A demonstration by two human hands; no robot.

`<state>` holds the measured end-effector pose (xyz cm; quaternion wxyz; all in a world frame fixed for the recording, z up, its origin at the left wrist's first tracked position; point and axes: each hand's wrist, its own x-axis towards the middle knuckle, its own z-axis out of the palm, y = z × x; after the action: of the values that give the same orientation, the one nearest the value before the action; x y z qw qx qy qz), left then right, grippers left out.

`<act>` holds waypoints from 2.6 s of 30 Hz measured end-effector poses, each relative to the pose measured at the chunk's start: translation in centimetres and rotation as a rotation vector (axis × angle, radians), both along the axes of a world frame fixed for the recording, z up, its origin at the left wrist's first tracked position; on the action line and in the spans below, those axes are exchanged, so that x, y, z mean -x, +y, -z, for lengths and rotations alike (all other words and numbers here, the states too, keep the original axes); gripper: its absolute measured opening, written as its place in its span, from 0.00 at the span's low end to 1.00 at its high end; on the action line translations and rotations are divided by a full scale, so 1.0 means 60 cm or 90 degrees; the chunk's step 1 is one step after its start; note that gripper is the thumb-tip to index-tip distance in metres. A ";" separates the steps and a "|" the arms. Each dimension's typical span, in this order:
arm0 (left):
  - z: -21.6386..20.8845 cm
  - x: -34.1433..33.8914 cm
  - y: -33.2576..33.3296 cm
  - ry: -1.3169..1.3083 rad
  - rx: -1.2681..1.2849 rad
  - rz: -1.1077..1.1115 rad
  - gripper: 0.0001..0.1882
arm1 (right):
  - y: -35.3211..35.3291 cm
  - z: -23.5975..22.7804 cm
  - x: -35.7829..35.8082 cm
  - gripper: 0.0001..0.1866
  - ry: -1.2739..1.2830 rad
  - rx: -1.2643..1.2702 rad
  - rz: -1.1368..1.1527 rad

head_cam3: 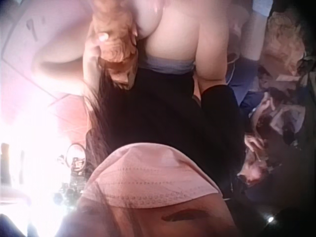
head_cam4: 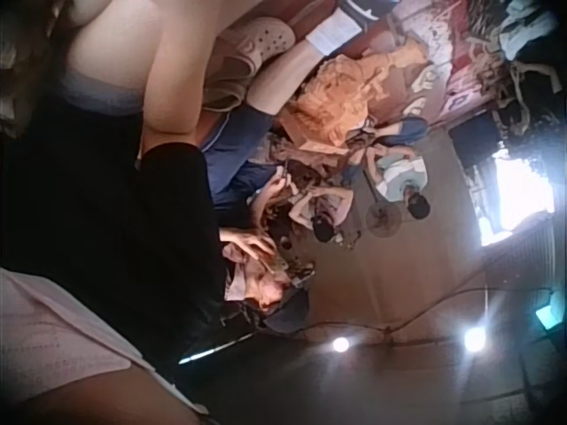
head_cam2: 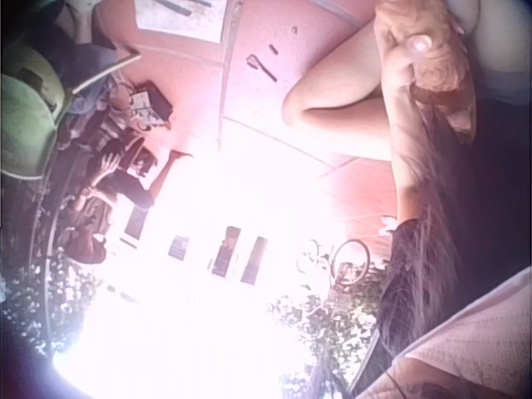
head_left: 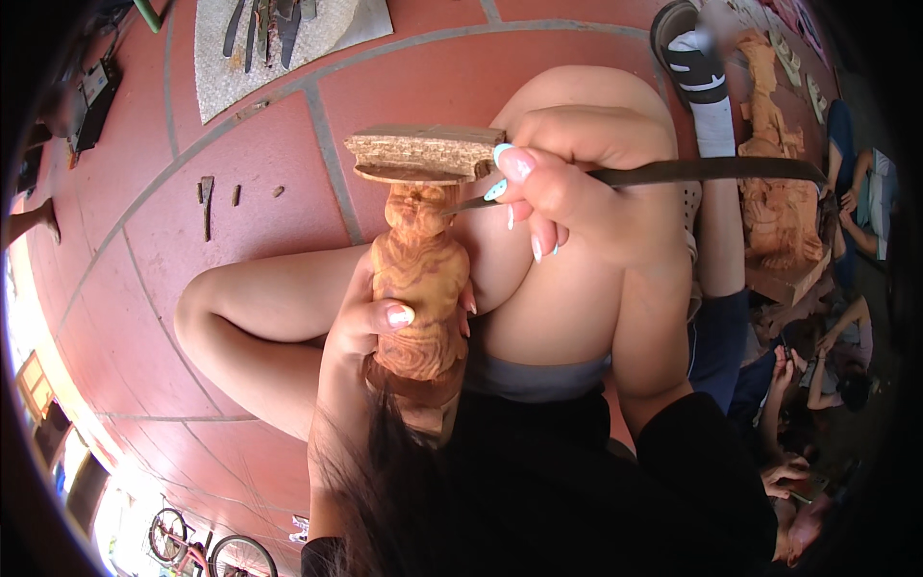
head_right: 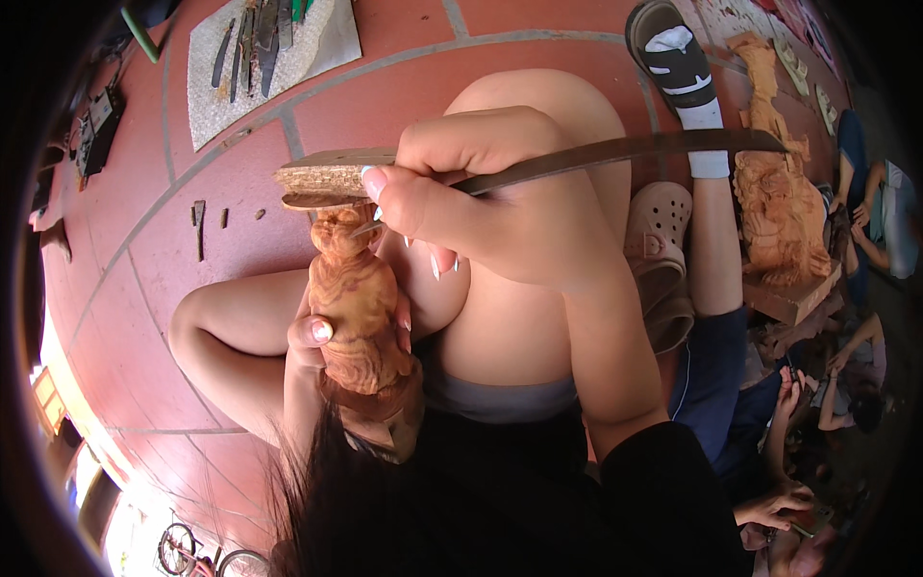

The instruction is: The person carves a wooden figurine using a chisel while sitting on the floor. They hold the wood with one hand and use the tool to shape the surface, occasionally rotating the piece to access different areas.

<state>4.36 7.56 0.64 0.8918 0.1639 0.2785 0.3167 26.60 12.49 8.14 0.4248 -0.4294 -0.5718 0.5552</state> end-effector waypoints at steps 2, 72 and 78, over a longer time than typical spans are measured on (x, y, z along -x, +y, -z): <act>-0.009 -0.003 0.002 0.020 -0.012 0.000 0.42 | 0.003 0.000 0.000 0.12 -0.004 -0.030 -0.003; -0.001 -0.001 -0.012 0.050 -0.020 -0.002 0.43 | -0.025 0.008 -0.011 0.11 0.027 0.005 0.013; -0.003 -0.002 -0.013 0.055 -0.021 -0.006 0.44 | -0.019 0.005 0.003 0.12 0.037 0.034 0.023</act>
<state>4.49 6.76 0.80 0.8746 0.1908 0.3122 0.3182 26.44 11.35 7.82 0.4392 -0.4344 -0.5365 0.5749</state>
